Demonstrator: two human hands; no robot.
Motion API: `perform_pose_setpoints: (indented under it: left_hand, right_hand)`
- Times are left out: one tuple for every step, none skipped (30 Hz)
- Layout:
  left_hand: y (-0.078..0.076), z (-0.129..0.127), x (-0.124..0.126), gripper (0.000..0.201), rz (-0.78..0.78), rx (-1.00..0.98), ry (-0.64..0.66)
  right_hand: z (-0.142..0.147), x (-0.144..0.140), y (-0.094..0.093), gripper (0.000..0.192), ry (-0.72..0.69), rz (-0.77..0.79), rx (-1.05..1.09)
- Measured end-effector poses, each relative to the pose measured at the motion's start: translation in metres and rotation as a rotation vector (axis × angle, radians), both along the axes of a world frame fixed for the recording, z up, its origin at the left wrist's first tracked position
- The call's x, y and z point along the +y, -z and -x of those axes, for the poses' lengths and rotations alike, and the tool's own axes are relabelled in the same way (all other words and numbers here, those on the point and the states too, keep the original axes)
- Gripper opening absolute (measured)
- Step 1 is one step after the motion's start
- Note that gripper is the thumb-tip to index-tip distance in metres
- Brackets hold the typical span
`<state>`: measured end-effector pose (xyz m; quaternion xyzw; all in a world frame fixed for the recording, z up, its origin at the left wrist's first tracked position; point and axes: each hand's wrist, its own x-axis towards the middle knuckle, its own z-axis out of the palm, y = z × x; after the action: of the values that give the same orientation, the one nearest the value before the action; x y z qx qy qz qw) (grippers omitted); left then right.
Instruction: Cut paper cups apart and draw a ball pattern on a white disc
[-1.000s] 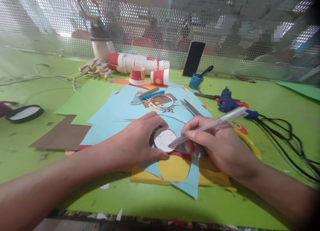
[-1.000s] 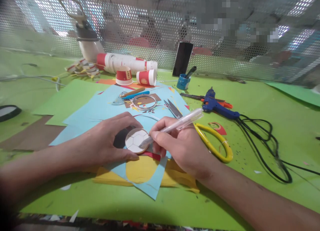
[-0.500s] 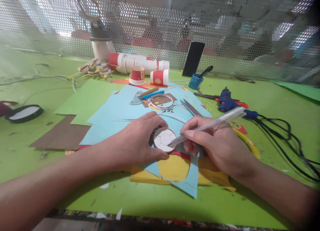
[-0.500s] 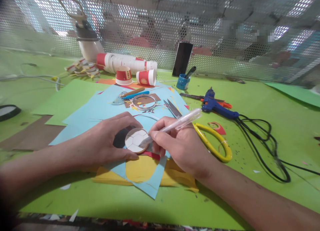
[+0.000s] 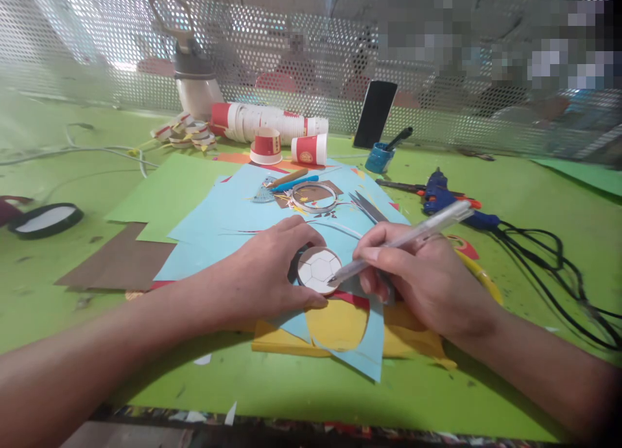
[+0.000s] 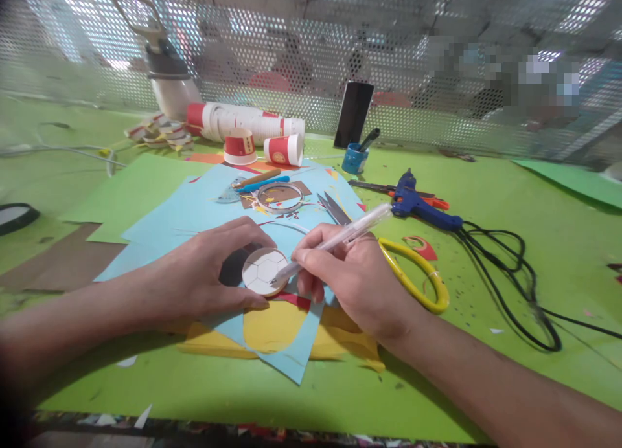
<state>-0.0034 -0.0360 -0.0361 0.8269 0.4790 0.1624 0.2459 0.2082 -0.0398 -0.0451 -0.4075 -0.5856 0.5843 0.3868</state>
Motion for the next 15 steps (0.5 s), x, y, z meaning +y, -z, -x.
perform_pose_setpoints:
  left_hand:
    - [0.0005,0.0001,0.0002,0.046,-0.006,0.000,0.001]
    - [0.0010,0.0002,0.0004,0.046,-0.012,0.001,0.002]
    - [0.0014,0.0003,0.0006,0.047,-0.016,0.000,0.005]
    - [0.0017,0.0004,0.0007,0.047,-0.019,0.000,0.006]
    - [0.0019,0.0006,0.0008,0.046,-0.018,-0.001,0.009]
    - [0.0020,0.0007,0.0009,0.046,-0.020,-0.002,0.011]
    - [0.0021,0.0008,0.0009,0.045,-0.020,-0.002,0.011]
    - [0.0021,0.0009,0.0008,0.045,-0.022,-0.003,0.011]
    - [0.0020,0.0011,0.0008,0.044,-0.024,-0.006,0.011]
    - [0.0019,0.0012,0.0006,0.043,-0.027,-0.010,0.014]
    - [0.0018,0.0012,0.0005,0.043,-0.028,-0.013,0.016]
    - [0.0016,0.0013,0.0004,0.043,-0.028,-0.014,0.018]
    - [0.0014,0.0012,0.0002,0.043,-0.025,-0.012,0.021]
    - [0.0013,0.0011,0.0001,0.042,-0.023,-0.010,0.022]
    - [0.0012,0.0009,0.0001,0.042,-0.022,-0.007,0.022]
  right_hand:
    - [-0.0001,-0.0003,0.0000,0.014,0.004,-0.004,-0.004]
    - [-0.0002,-0.0006,-0.0002,0.014,0.003,-0.009,-0.010]
    - [-0.0003,-0.0010,-0.0004,0.014,0.001,-0.013,-0.018]
    - [-0.0003,-0.0013,-0.0007,0.015,-0.003,-0.016,-0.027]
    - [-0.0003,-0.0015,-0.0011,0.015,-0.007,-0.018,-0.035]
    - [0.0000,-0.0016,-0.0015,0.015,-0.010,-0.021,-0.044]
    - [0.0003,-0.0015,-0.0021,0.015,-0.012,-0.023,-0.053]
    - [0.0008,-0.0015,-0.0027,0.015,-0.012,-0.027,-0.061]
    - [0.0013,-0.0014,-0.0033,0.014,-0.012,-0.033,-0.069]
    - [0.0019,-0.0013,-0.0041,0.014,-0.011,-0.040,-0.079]
    - [0.0023,-0.0013,-0.0048,0.015,-0.011,-0.045,-0.090]
    - [0.0027,-0.0014,-0.0055,0.015,-0.011,-0.050,-0.102]
    - [0.0030,-0.0016,-0.0062,0.015,-0.010,-0.053,-0.112]
    - [0.0032,-0.0019,-0.0068,0.015,-0.007,-0.055,-0.121]
    - [0.0034,-0.0023,-0.0073,0.015,-0.005,-0.055,-0.128]
